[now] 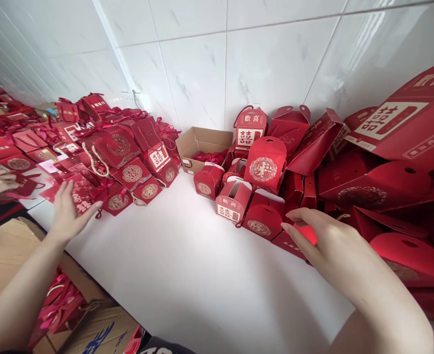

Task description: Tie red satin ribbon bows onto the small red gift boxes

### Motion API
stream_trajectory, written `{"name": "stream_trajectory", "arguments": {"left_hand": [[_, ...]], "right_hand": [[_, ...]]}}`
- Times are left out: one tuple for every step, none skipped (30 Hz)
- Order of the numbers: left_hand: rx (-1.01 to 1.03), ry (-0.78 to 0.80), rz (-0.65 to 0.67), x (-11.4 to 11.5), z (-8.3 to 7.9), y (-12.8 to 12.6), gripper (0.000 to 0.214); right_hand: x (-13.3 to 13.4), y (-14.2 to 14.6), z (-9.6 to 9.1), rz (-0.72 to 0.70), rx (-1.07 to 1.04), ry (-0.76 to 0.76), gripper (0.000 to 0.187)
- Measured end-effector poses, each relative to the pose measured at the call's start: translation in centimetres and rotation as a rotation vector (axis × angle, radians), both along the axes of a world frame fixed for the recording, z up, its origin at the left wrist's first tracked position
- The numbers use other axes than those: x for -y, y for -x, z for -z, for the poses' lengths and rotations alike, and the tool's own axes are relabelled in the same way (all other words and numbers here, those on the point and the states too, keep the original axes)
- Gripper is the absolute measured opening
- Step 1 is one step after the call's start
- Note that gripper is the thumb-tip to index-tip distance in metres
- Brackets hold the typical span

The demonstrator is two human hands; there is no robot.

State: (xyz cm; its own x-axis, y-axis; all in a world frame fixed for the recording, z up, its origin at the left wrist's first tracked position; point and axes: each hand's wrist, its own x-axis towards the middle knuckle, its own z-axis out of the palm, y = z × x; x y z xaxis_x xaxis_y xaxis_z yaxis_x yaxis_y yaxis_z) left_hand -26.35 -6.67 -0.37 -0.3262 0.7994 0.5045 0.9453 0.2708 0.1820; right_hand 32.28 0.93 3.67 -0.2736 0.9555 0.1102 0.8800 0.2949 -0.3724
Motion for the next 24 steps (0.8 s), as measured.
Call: {"name": "stream_trajectory", "arguments": {"left_hand": [[-0.024,-0.048,0.003,0.0,-0.8,-0.6,0.095],[-0.042,-0.082,0.007,-0.2,-1.7,-1.3,0.091],[-0.051,-0.112,0.011,-0.4,-2.6,-2.1,0.085],[-0.033,-0.124,0.014,-0.8,-3.6,-3.0,0.076],[0.014,-0.094,0.044,-1.3,-4.5,-4.0,0.067],[0.086,-0.036,0.101,-1.7,-5.4,-5.1,0.061],[0.175,0.084,0.200,-2.2,-6.3,-6.3,0.057],[0.268,0.267,0.327,-2.6,-7.0,-7.7,0.056],[0.341,0.463,0.442,-3.0,-7.5,-9.1,0.055],[0.389,0.667,0.531,-3.4,-7.8,-10.6,0.055],[0.418,0.842,0.581,-3.8,-7.9,-12.1,0.055],[0.433,1.002,0.639,-4.3,-7.8,-13.5,0.054],[0.446,1.124,0.702,-5.0,-7.4,-14.7,0.053],[0.462,1.189,0.749,-5.8,-6.8,-15.7,0.052],[0.474,1.204,0.777,-6.9,-6.0,-16.4,0.052],[0.494,1.161,0.779,-8.2,-5.1,-16.8,0.053],[0.535,1.073,0.756,-9.6,-4.2,-16.8,0.052],[0.586,0.976,0.714,-11.2,-3.2,-16.7,0.051],[0.606,0.907,0.688,-12.7,-2.3,-16.4,0.050],[0.622,0.849,0.672,-14.3,-1.5,-16.0,0.049],[0.645,0.783,0.663,-15.7,-0.8,-15.7,0.050],[0.674,0.704,0.656,-16.9,-0.3,-15.5,0.053],[0.699,0.618,0.646,-17.9,0.2,-15.5,0.057],[0.719,0.530,0.639,-18.7,0.5,-15.8,0.061]], "right_hand": [[0.0,0.0,0.0,-0.001,0.002,-0.006,0.029],[0.0,0.0,0.1,-0.001,0.001,-0.008,0.029],[0.0,0.0,0.0,-0.004,-0.003,-0.007,0.029],[0.1,0.1,0.0,-0.009,-0.011,-0.003,0.030],[0.2,0.2,0.0,-0.018,-0.022,0.008,0.031],[0.3,0.3,-0.1,-0.029,-0.035,0.022,0.032],[0.5,0.6,-0.2,-0.042,-0.048,0.036,0.033],[0.7,0.8,-0.4,-0.058,-0.059,0.049,0.034],[1.0,1.1,-0.5,-0.079,-0.066,0.062,0.034],[1.3,1.4,-0.6,-0.103,-0.069,0.072,0.034],[1.6,1.6,-0.8,-0.130,-0.069,0.078,0.034],[1.8,1.9,-0.9,-0.154,-0.068,0.081,0.034],[2.1,2.0,-1.0,-0.174,-0.066,0.083,0.033],[2.3,2.1,-1.1,-0.186,-0.063,0.086,0.032],[2.5,2.0,-1.2,-0.190,-0.062,0.086,0.031],[2.7,2.0,-1.2,-0.188,-0.063,0.085,0.031],[2.9,1.9,-1.2,-0.184,-0.065,0.083,0.031],[3.0,1.8,-1.2,-0.179,-0.069,0.083,0.030],[3.1,1.7,-1.3,-0.175,-0.074,0.084,0.030],[3.2,1.6,-1.4,-0.177,-0.082,0.089,0.030],[3.3,1.6,-1.6,-0.184,-0.092,0.093,0.030],[3.4,1.7,-1.8,-0.194,-0.101,0.097,0.030],[3.5,1.7,-2.0,-0.206,-0.110,0.102,0.030],[3.6,1.8,-2.2,-0.213,-0.115,0.108,0.030]]}}
